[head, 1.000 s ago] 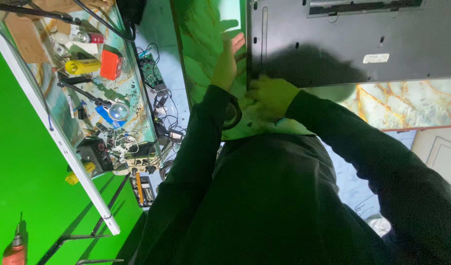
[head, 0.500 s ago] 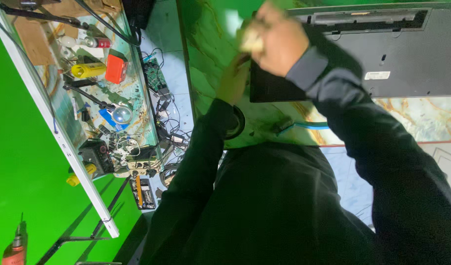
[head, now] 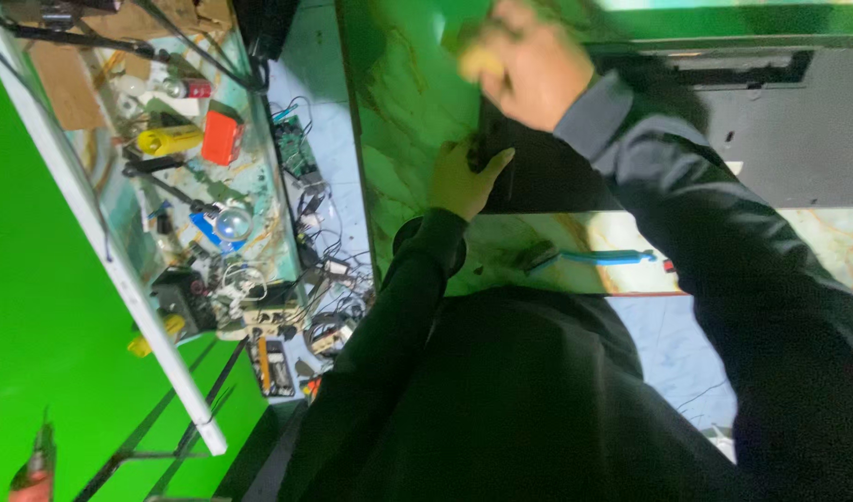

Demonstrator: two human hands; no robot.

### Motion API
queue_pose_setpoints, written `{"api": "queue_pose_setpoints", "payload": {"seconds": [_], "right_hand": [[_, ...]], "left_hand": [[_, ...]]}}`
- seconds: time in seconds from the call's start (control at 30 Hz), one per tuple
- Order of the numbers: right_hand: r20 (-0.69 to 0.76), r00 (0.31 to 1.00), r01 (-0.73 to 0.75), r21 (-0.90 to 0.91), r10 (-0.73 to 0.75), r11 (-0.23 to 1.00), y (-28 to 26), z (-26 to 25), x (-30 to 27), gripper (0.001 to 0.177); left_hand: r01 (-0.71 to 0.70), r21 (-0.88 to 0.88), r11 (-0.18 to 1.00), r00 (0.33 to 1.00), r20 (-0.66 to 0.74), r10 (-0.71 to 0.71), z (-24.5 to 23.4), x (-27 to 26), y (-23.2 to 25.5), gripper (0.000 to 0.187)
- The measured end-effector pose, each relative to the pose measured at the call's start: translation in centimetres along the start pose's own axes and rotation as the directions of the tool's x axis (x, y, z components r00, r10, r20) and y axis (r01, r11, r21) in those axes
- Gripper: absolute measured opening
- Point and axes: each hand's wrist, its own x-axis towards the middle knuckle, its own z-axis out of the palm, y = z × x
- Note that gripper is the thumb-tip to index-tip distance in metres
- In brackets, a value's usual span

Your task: The person wipes the back of a black electronic device with a yellow cloth. They then flip the device over to reveal the internal circuit boards and continue wiping the surface with the cloth.

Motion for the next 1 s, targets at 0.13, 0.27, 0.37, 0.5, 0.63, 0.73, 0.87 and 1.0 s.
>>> {"api": "queue_pose_setpoints", "payload": {"seconds": [0.13,0.27,0.37,0.5,0.63,0.73,0.87,1.0], "right_hand": [[0.064,0.995,0.082,-0.068,-0.077,0.994,-0.4,2.4,-0.2,0.034],[0.171,0.919,-0.328,-0.166,0.354,0.930,1.6,0.0,0.7,0.011],[0.110,0.979,-0.184,0.097,0.174,0.978,0.0,0.7,0.0,0.020],[0.108,0.932,-0.318,-0.213,0.346,0.924,3.0,1.4,-1.5,0.006],[-0.009,0.941,-0.338,-0.043,0.338,0.940,1.7,1.7,-3.8,0.016],[0.060,0.944,-0.318,-0.089,0.324,0.944,1.4,2.3,-4.2,0.017],[-0.026,0.933,-0.361,-0.061,0.360,0.931,3.1,1.9,-3.9,0.005],[-0.036,0.952,-0.303,-0.239,0.304,0.922,1.4,2.2,-5.6,0.018]], "left_hand": [[0.026,0.051,0.998,0.999,0.033,-0.028,0.0,0.2,-0.3,0.068],[0.027,0.023,0.999,0.999,0.029,-0.028,-0.3,-0.2,0.0,0.072],[0.036,0.025,0.999,0.998,0.046,-0.037,-0.1,-0.2,-0.3,0.071],[-0.018,0.055,0.998,1.000,0.014,0.017,0.6,-0.2,-1.1,0.073],[-0.070,0.121,0.990,0.997,-0.018,0.072,0.5,0.0,-1.2,0.076],[0.015,0.040,0.999,1.000,0.024,-0.016,0.3,-0.4,-0.7,0.072],[-0.027,0.076,0.997,0.999,0.034,0.024,0.3,0.1,-0.7,0.074],[0.006,0.108,0.994,0.999,0.046,-0.011,0.8,-0.3,-0.9,0.072]]}}
